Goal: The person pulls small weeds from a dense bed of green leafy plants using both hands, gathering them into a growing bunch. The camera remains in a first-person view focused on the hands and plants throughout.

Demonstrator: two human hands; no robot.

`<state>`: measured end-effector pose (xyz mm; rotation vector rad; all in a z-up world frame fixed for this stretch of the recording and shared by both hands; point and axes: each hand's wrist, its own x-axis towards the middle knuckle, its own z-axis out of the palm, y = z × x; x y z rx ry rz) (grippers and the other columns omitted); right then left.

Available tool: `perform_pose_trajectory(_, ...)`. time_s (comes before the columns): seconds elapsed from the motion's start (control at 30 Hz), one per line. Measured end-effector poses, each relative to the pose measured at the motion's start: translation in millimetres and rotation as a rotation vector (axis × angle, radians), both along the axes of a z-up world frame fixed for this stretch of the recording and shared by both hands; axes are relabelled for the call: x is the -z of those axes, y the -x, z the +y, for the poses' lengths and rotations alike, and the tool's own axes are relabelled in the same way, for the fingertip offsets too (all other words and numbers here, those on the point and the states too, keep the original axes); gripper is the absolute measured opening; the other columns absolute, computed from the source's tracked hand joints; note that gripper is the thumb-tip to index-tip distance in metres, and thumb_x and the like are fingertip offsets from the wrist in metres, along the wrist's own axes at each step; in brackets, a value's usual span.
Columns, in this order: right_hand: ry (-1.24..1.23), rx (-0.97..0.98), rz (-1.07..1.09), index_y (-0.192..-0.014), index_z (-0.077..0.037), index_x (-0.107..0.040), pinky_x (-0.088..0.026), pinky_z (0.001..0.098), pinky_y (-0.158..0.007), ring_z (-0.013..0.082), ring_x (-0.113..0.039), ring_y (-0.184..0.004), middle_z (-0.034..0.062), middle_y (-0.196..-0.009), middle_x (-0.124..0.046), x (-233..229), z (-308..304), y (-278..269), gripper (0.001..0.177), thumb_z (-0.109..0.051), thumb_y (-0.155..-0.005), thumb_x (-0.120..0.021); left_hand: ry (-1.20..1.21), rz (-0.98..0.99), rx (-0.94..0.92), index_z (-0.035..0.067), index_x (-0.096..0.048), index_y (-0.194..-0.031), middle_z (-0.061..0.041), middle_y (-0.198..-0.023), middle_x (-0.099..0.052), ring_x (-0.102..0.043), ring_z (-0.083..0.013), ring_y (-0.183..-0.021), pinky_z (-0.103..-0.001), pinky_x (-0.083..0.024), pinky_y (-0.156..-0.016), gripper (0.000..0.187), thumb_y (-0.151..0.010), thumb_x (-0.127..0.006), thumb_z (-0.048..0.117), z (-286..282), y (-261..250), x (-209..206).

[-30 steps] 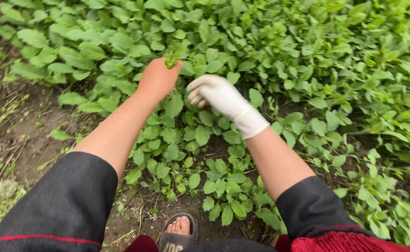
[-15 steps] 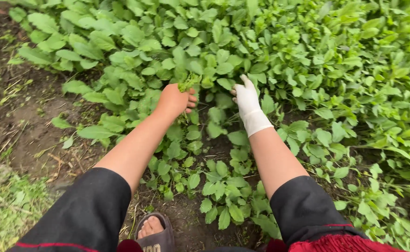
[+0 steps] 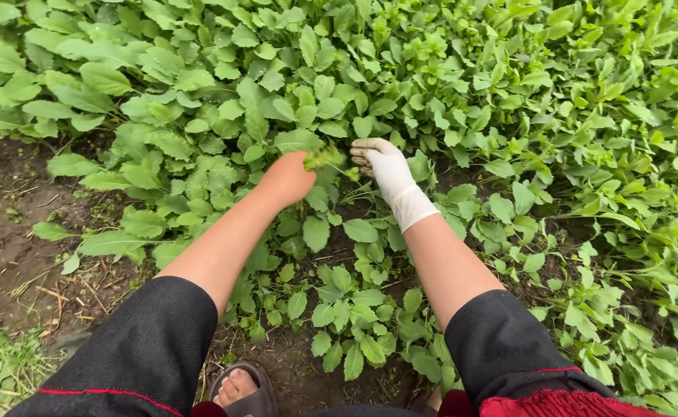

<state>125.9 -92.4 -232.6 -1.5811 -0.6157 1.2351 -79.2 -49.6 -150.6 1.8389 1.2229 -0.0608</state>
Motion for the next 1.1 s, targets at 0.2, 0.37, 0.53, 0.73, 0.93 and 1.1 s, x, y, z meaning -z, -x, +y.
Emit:
perform_pose_trajectory(0.2, 0.011, -0.328, -0.43, -0.106, -0.015, -0.076, -0.055, 0.034, -0.09, 0.0195, -0.069, -0.097, 0.0074, -0.098, -0.075, -18, -9, 22, 0.043, 0.0, -0.081, -0.044, 0.143, -0.008, 0.225, 0.003, -0.067, -0.087, -0.012, -0.078, -0.064, -0.063, -0.0288, -0.072, -0.043, -0.05, -0.075, 0.021, -0.089, -0.047, 0.011, -21, 18, 40)
perform_pose_trajectory(0.37, 0.02, -0.458, -0.618, -0.112, -0.02, -0.073, -0.053, 0.0349, -0.093, 0.018, -0.068, -0.099, 0.0035, -0.1, -0.074, 47, -4, 17, 0.044, 0.004, -0.085, -0.047, 0.237, 0.008, 0.35, 0.007, -0.06, -0.076, -0.006, -0.067, -0.057, -0.055, -0.0222, -0.06, -0.035, -0.05, -0.068, 0.019, -0.089, -0.046, 0.008, -51, 26, -9)
perform_pose_trajectory(0.53, 0.079, -0.61, -0.829, -0.13, -0.02, -0.062, -0.054, 0.04, -0.091, 0.0219, -0.066, -0.101, 0.0064, -0.105, -0.067, 36, -11, 25, 0.055, -0.005, -0.079, -0.073, 0.255, -0.012, 0.4, 0.01, -0.052, -0.067, -0.004, -0.06, -0.05, -0.048, -0.0222, -0.056, -0.037, -0.046, -0.064, 0.02, -0.086, -0.05, 0.012, -48, 36, -3)
perform_pose_trajectory(0.73, 0.1, -0.58, -1.021, -0.11, -0.023, -0.072, -0.053, 0.0426, -0.095, 0.0288, -0.065, -0.109, 0.0072, -0.106, -0.068, 38, -11, 31, 0.023, -0.023, -0.087, -0.07, 0.266, -0.024, 0.348, 0.014, -0.048, -0.063, -0.002, -0.057, -0.046, -0.044, -0.0195, -0.053, -0.035, -0.045, -0.06, 0.021, -0.084, -0.047, 0.012, -40, 42, -26)
perform_pose_trajectory(0.93, 0.184, -0.278, -0.678, -0.097, -0.024, -0.075, -0.054, 0.0334, -0.082, 0.0147, -0.071, -0.082, -0.0005, -0.079, -0.073, 35, -6, 18, 0.014, -0.027, -0.087, -0.066, 0.242, 0.031, 0.317, 0.011, -0.053, -0.07, -0.004, -0.061, -0.049, -0.045, -0.0208, -0.055, -0.035, -0.045, -0.062, 0.019, -0.089, -0.05, 0.015, -38, 42, -46)
perform_pose_trajectory(1.1, 0.078, -0.163, -0.431, -0.099, -0.013, -0.072, -0.058, 0.0308, -0.077, 0.016, -0.073, -0.086, 0.0085, -0.089, -0.075, 31, -3, 19, 0.014, -0.018, -0.088, -0.064, 0.224, 0.031, 0.243, 0.014, -0.053, -0.07, -0.001, -0.061, -0.05, -0.048, -0.0182, -0.055, -0.033, -0.045, -0.062, 0.019, -0.089, -0.052, 0.017, -31, 42, -37)
